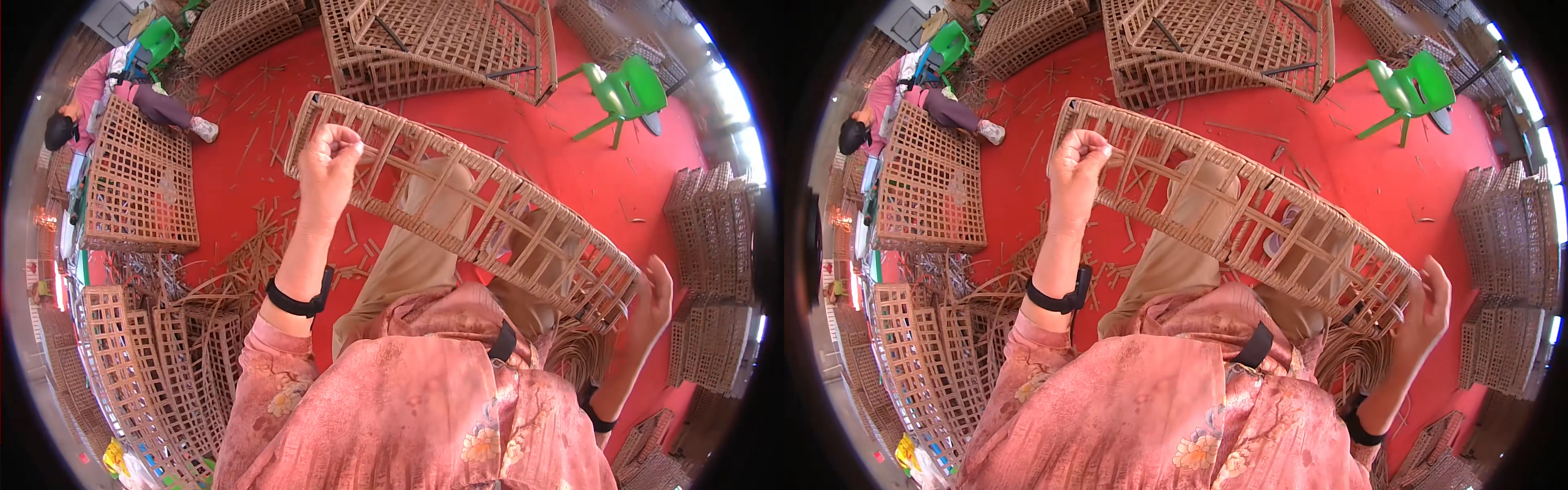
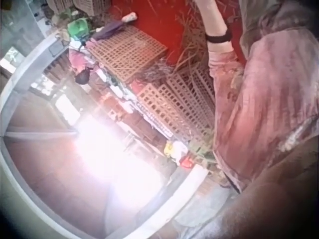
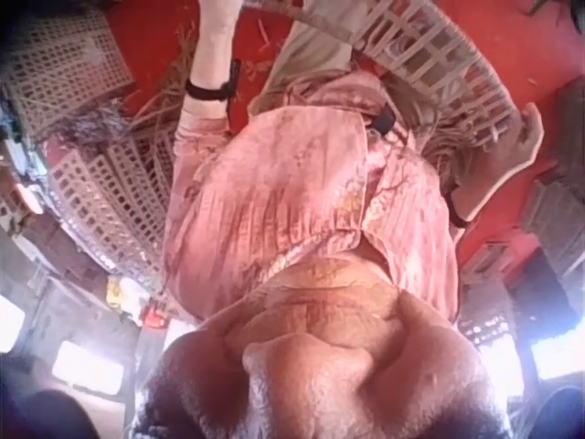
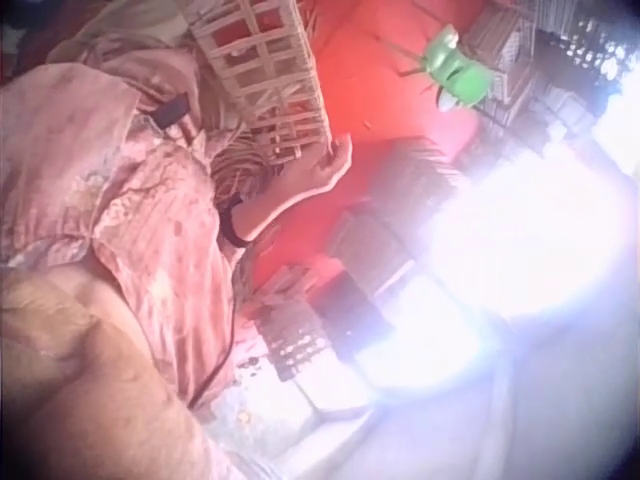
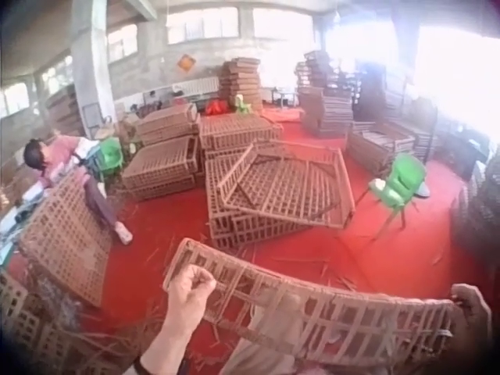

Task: The recorder is weaving bamboo strips onto a wooden or bamboo furniture frame to create a bench or chair back.

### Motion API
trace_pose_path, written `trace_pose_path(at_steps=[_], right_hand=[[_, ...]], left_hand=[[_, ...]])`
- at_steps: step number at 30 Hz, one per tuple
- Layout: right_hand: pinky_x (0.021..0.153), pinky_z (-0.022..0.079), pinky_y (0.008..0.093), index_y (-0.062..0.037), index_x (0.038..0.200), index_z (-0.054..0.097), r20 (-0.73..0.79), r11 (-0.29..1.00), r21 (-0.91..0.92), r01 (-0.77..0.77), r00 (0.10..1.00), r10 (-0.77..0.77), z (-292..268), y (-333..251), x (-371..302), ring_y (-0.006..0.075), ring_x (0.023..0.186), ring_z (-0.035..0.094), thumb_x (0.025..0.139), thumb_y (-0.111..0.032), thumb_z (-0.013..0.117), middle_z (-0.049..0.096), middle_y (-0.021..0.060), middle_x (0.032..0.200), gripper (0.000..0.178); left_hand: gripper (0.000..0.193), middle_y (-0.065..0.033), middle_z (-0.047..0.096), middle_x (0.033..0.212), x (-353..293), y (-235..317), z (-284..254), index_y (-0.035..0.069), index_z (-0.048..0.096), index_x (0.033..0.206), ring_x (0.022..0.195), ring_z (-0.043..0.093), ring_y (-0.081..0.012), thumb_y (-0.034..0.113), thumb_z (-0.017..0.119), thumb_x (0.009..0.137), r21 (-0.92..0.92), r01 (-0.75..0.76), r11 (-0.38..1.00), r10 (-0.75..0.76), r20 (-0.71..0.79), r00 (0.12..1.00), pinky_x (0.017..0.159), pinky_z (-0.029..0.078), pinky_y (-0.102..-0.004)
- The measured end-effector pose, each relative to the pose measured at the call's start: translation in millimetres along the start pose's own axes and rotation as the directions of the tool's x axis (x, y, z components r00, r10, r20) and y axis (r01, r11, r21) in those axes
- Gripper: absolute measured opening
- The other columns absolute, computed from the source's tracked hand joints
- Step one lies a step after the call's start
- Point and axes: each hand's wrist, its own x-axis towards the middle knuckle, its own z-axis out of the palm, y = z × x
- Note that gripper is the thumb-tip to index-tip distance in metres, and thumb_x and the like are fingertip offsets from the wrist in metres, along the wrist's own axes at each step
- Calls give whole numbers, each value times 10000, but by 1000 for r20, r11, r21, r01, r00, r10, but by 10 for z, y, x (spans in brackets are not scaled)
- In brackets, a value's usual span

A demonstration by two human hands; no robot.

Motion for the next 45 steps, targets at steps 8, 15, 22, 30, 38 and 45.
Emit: trace_pose_path(at_steps=[8,15,22,30,38,45], right_hand=[[913,536,358,-16,1327,598,518,810,568,147,701,-490,1523,-2011,71,208,1108,662,901,-89,700,679,124,1249,444],[817,551,304,-17,1287,617,611,708,682,183,391,-689,2455,-2779,15,156,946,684,963,-225,676,700,126,1086,389],[576,484,291,4,978,723,636,756,654,27,522,-569,2063,-2180,-140,121,623,617,981,-236,635,630,66,687,255],[546,471,310,18,954,707,765,912,409,-13,550,-335,2040,-1904,-299,139,546,582,996,-207,637,573,92,603,240],[568,483,442,-1,804,669,658,894,400,201,615,-433,2374,-1898,-432,416,629,600,916,-179,667,590,211,657,211],[578,497,436,10,775,668,703,941,334,55,651,-287,2399,-1867,-419,382,578,618,930,-187,649,602,200,627,252]], left_hand=[[80,2,642,905,315,654,-1239,78,641,932,774,524,-45,4,666,915,145,-355,923,384,-334,861,707,438,-199],[76,-47,696,937,159,1352,-1447,56,646,997,705,489,-26,5,660,943,82,-587,805,578,-328,747,630,379,-169],[111,-8,706,993,70,421,-628,49,733,1045,946,634,-93,107,678,968,162,-271,949,300,-202,932,853,512,-253],[69,-97,660,928,-132,-263,-67,47,697,993,829,687,-263,41,672,929,436,-398,807,463,-48,885,679,557,-350],[174,-85,629,1035,-121,-238,-182,67,664,1082,927,688,-254,31,678,912,673,-308,672,384,38,922,713,563,-348],[354,-167,685,1186,40,-47,-403,37,539,1296,1022,680,-357,87,592,950,689,-247,682,161,189,969,816,559,-425]])
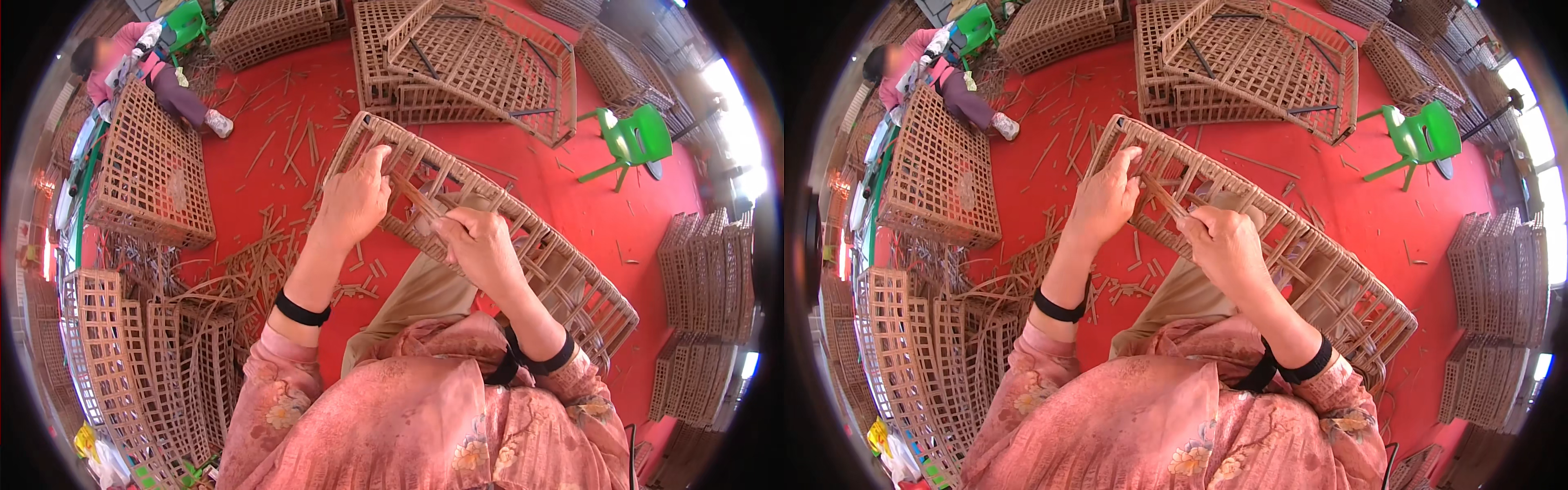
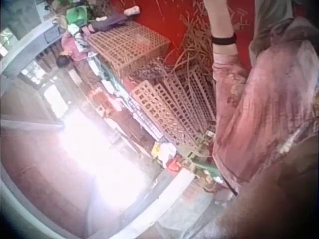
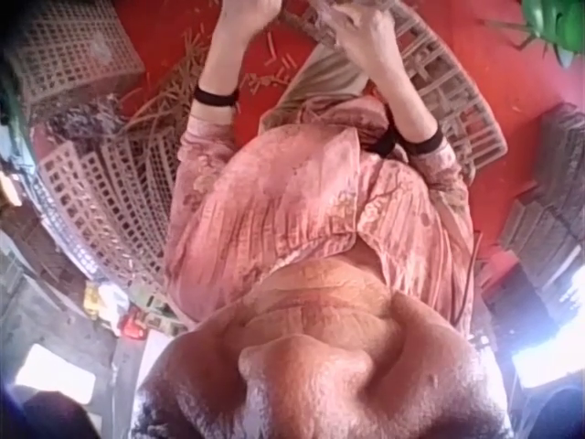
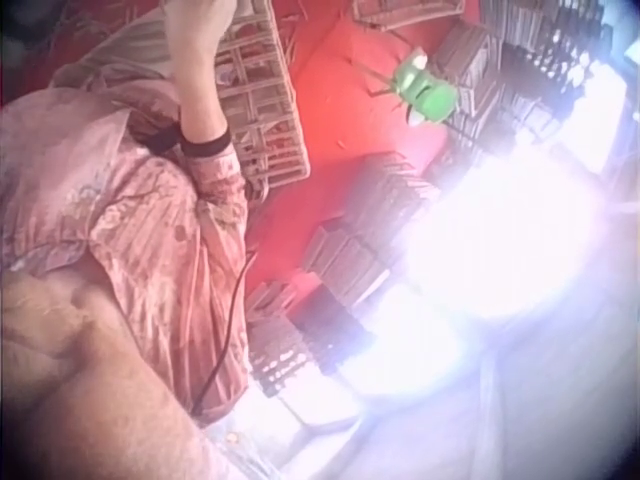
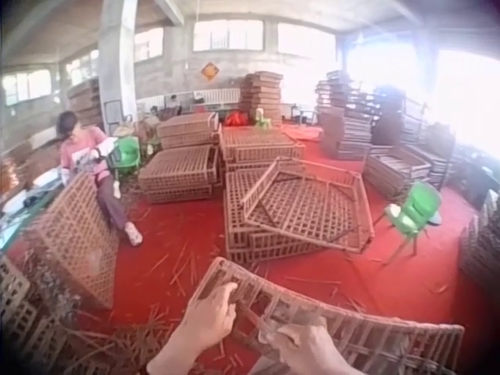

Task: The recorder is weaving bamboo strips onto a wooden or bamboo furniture frame to create a bench or chair back.

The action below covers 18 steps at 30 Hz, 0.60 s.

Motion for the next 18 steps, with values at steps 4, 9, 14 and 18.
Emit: trace_pose_path(at_steps=[4,9,14,18], right_hand=[[551,490,318,43,888,716,86,992,-26,-126,988,128,-63,-57,29,139,547,627,944,-182,622,595,94,556,250],[591,526,443,-2,787,696,6,979,-204,-12,1000,14,46,7,76,396,625,655,924,-212,650,628,215,623,255],[621,534,483,0,745,668,34,919,-372,133,991,-129,170,-132,229,427,669,662,912,-224,663,638,235,662,280],[632,535,496,9,723,654,78,915,-371,159,987,-140,274,-200,344,441,679,660,916,-221,664,640,243,676,300]], left_hand=[[358,-185,720,976,130,-93,-158,25,553,1315,747,714,-292,123,570,971,-216,165,962,-115,228,967,703,561,-405],[250,-49,708,896,129,-117,-174,15,656,1205,626,616,-73,116,613,981,-473,346,810,-221,301,928,569,501,-250],[124,-30,682,830,51,-152,-181,11,720,1048,606,573,-69,74,661,959,-561,270,783,-301,39,953,560,474,-244],[145,-77,687,910,34,-317,-137,15,720,1047,736,650,-128,35,712,904,-438,76,896,-178,-196,964,658,532,-294]])
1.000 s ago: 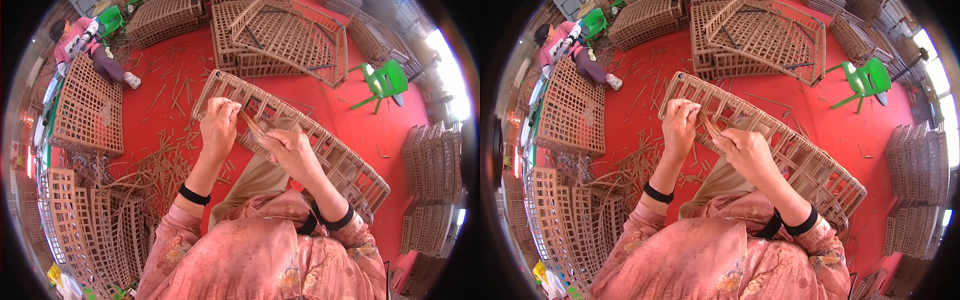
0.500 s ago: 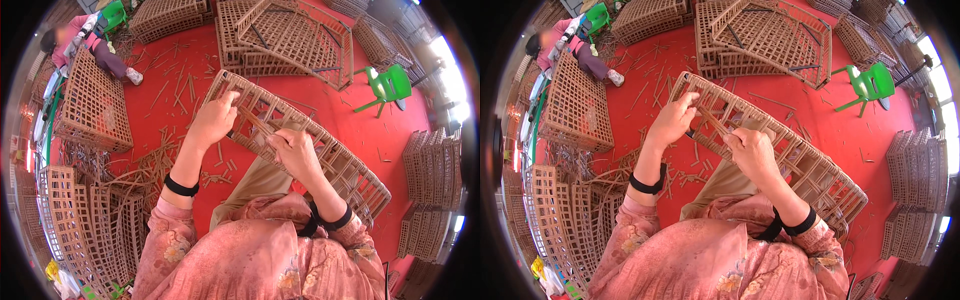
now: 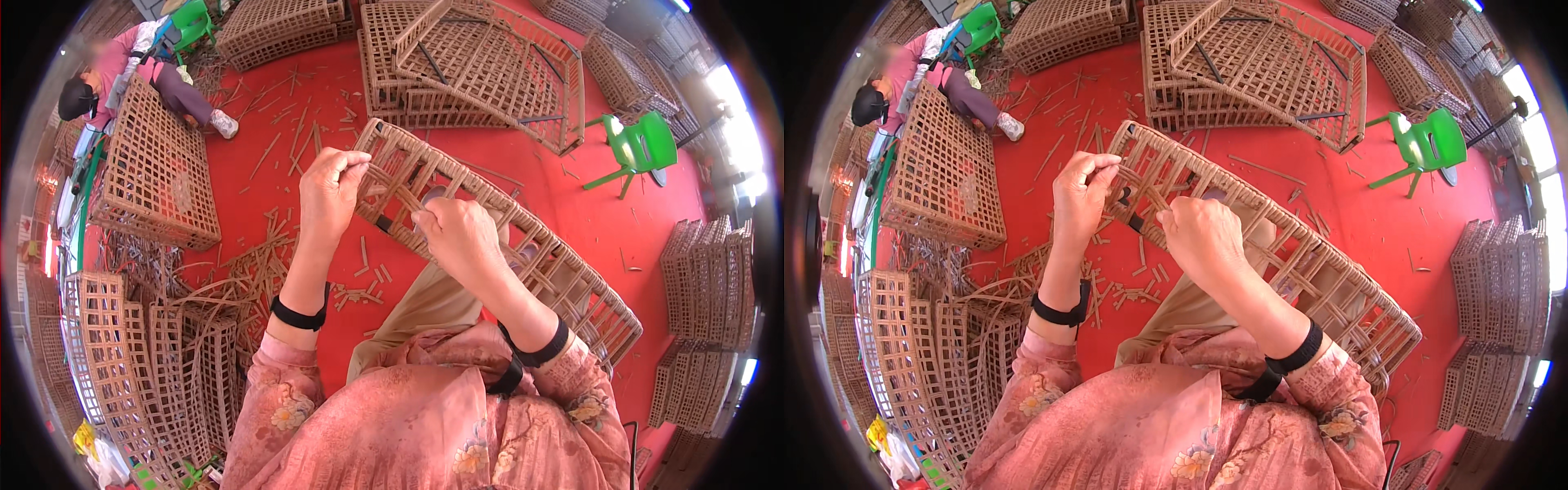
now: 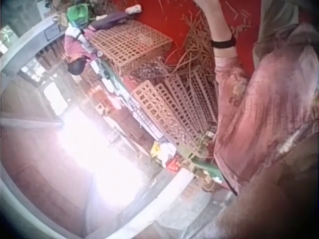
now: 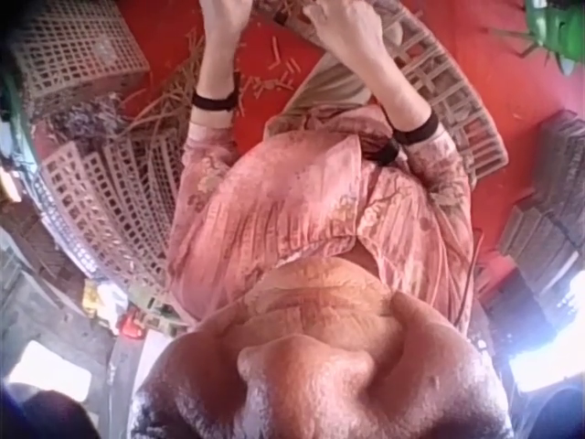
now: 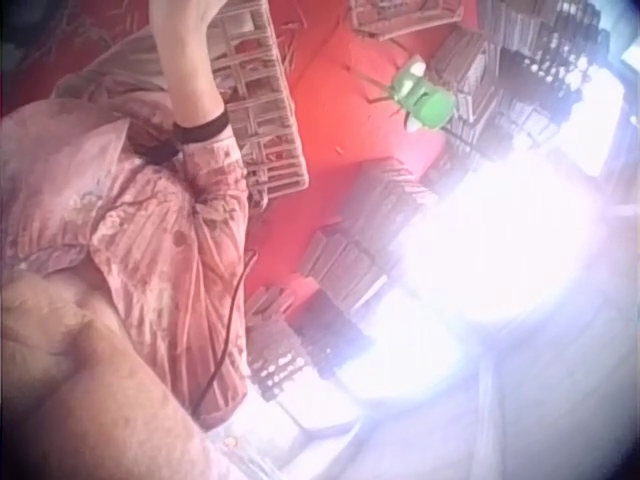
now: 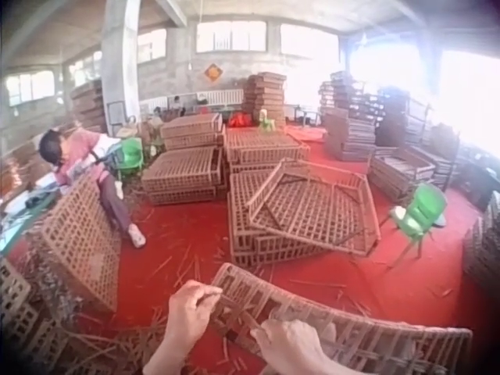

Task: The recorder is weaving bamboo strips onto a wooden or bamboo furniture frame to create a bench or chair back.

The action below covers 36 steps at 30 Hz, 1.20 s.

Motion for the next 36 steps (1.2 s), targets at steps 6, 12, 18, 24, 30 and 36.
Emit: trace_pose_path(at_steps=[6,12,18,24,30,36], right_hand=[[643,537,493,17,726,644,30,999,20,-49,998,48,-12,-15,14,435,695,663,930,-224,655,637,244,673,316],[673,537,497,14,776,673,55,990,102,-102,994,97,-8,-63,62,431,730,669,947,-250,637,642,240,693,316],[667,532,496,14,796,677,106,977,156,-147,986,131,-50,-91,128,432,739,669,952,-260,635,635,249,703,318],[647,525,478,16,809,678,116,969,188,-163,983,143,-27,-29,109,441,713,651,945,-242,649,622,250,696,293],[640,523,474,18,815,676,116,965,213,-155,984,133,-24,-55,143,445,709,644,942,-232,649,620,251,699,282],[638,522,479,11,815,674,113,967,221,-126,988,103,28,4,152,450,720,644,942,-232,650,623,253,706,275]], left_hand=[[172,-55,620,904,27,-160,76,24,713,1003,803,642,-152,59,778,848,51,-33,998,41,-149,988,725,539,-313],[346,-92,655,959,89,-242,57,-7,681,1046,849,648,-189,169,843,795,-55,126,991,-135,-224,965,784,538,-338],[394,-76,692,967,143,-341,17,-18,695,1067,832,628,-132,225,865,807,-66,176,982,-184,-151,971,762,525,-291],[301,-79,699,948,148,-128,36,-15,713,1034,844,664,-152,180,826,834,12,167,986,-164,-137,977,765,544,-314],[259,-98,697,916,175,-65,3,-18,701,1007,815,676,-165,166,784,845,231,132,964,-103,-131,986,747,549,-318],[237,-69,684,844,370,-97,-124,0,690,954,773,629,-133,182,769,824,120,325,938,-335,74,939,687,512,-299]])
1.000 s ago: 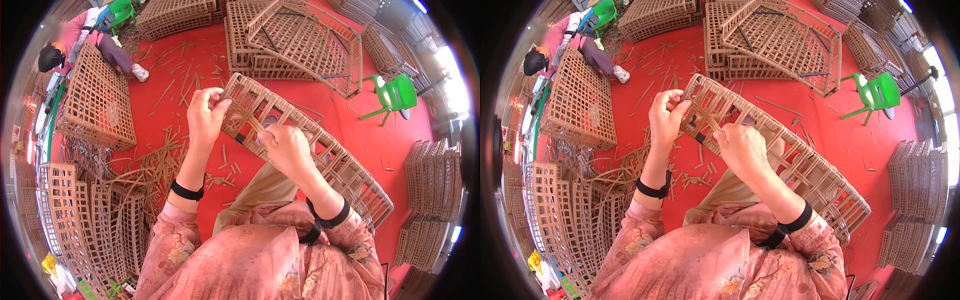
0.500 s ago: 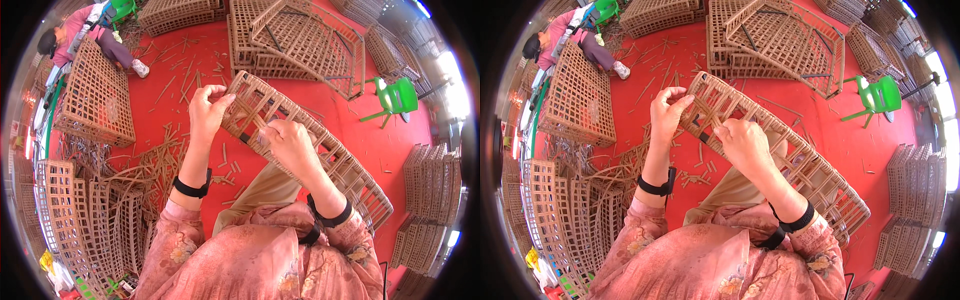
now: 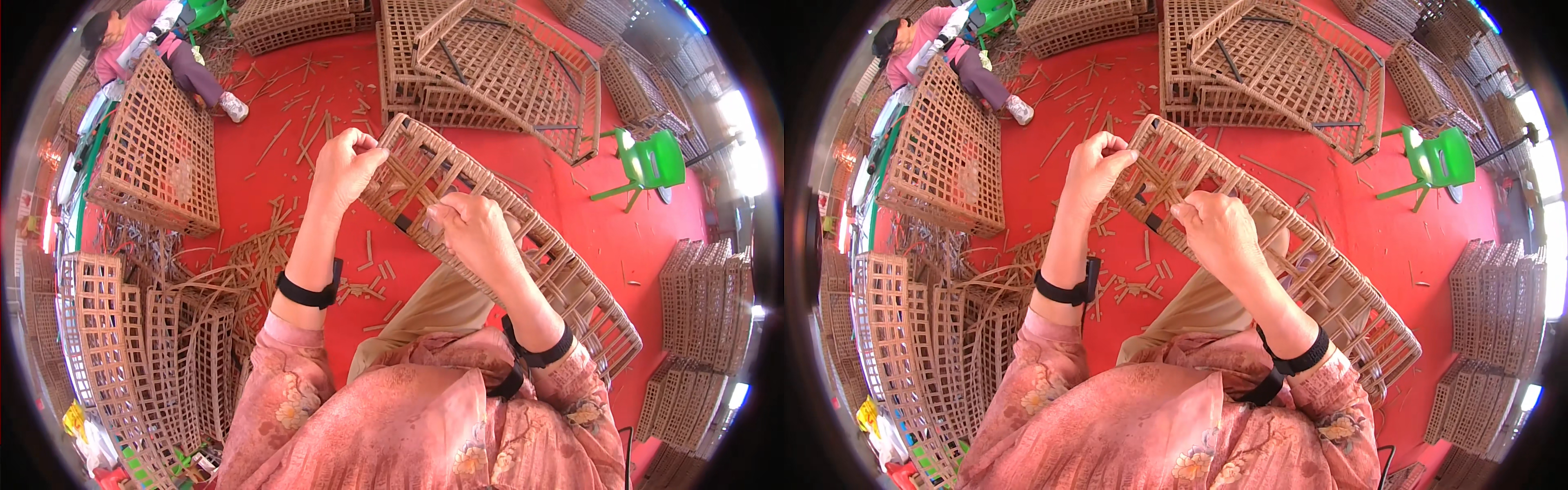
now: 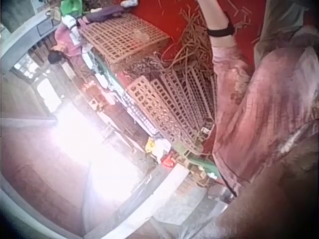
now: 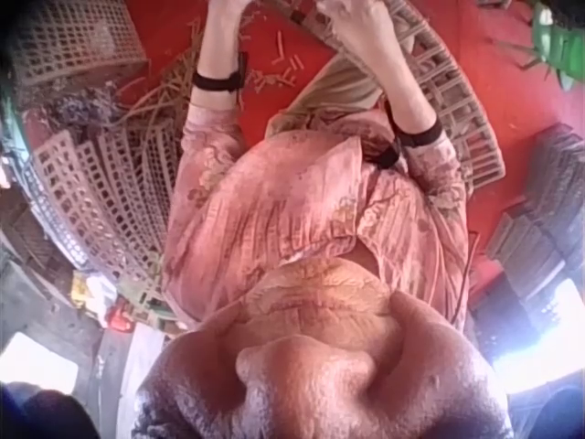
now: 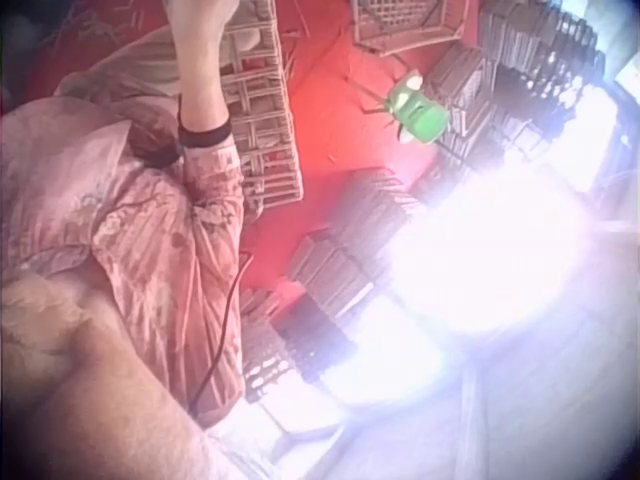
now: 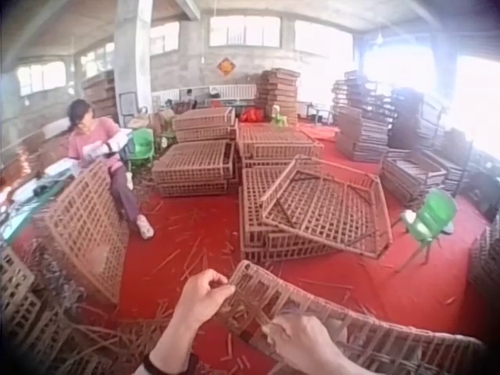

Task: The recorder is weaving bamboo strips onto a wooden or bamboo furniture frame to create a bench or chair back.

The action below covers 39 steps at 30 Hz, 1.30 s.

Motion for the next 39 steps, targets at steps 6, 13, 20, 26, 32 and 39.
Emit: trace_pose_path(at_steps=[6,13,20,26,32,39], right_hand=[[615,493,455,23,806,643,-70,993,-81,88,993,-94,93,6,59,374,608,628,954,-224,613,608,201,627,290],[713,554,493,13,778,696,-89,941,-327,88,988,-124,185,-147,210,427,776,695,933,-210,627,681,236,749,280],[686,560,488,3,862,708,-105,905,-417,86,984,-142,217,-203,210,406,745,713,889,-224,666,698,206,738,232],[869,534,435,-14,1126,637,-217,819,-353,452,812,-541,-46,-110,-415,350,1080,634,830,-132,737,655,164,1094,335],[1017,476,445,-16,1162,663,43,818,-313,482,868,-495,-74,418,-937,321,1226,555,769,-91,760,605,131,1214,413],[995,490,446,-24,1104,684,-38,851,-263,455,876,-480,-124,543,-1052,319,1213,570,746,-55,752,622,114,1210,365]], left_hand=[[134,17,649,865,91,-54,-190,53,696,947,776,559,-73,181,657,944,-242,2,970,50,206,977,724,473,-253],[249,30,658,929,140,-202,-215,59,723,1050,811,557,-86,290,699,959,-383,121,916,-23,252,968,785,467,-284],[164,20,698,867,172,-251,-37,72,758,979,803,583,-87,220,763,907,-539,-36,842,75,50,996,770,468,-267],[165,18,692,815,743,-574,-410,60,737,989,684,589,-54,174,795,885,-583,-135,801,6,-217,976,641,467,-198],[170,16,688,818,1246,-801,-867,29,727,1000,680,587,-50,152,781,895,-532,-178,828,-29,-357,934,611,447,-187],[275,14,677,819,1157,-1096,-708,69,704,1034,683,611,-79,333,723,960,-797,127,590,-254,-34,967,596,471,-221]])
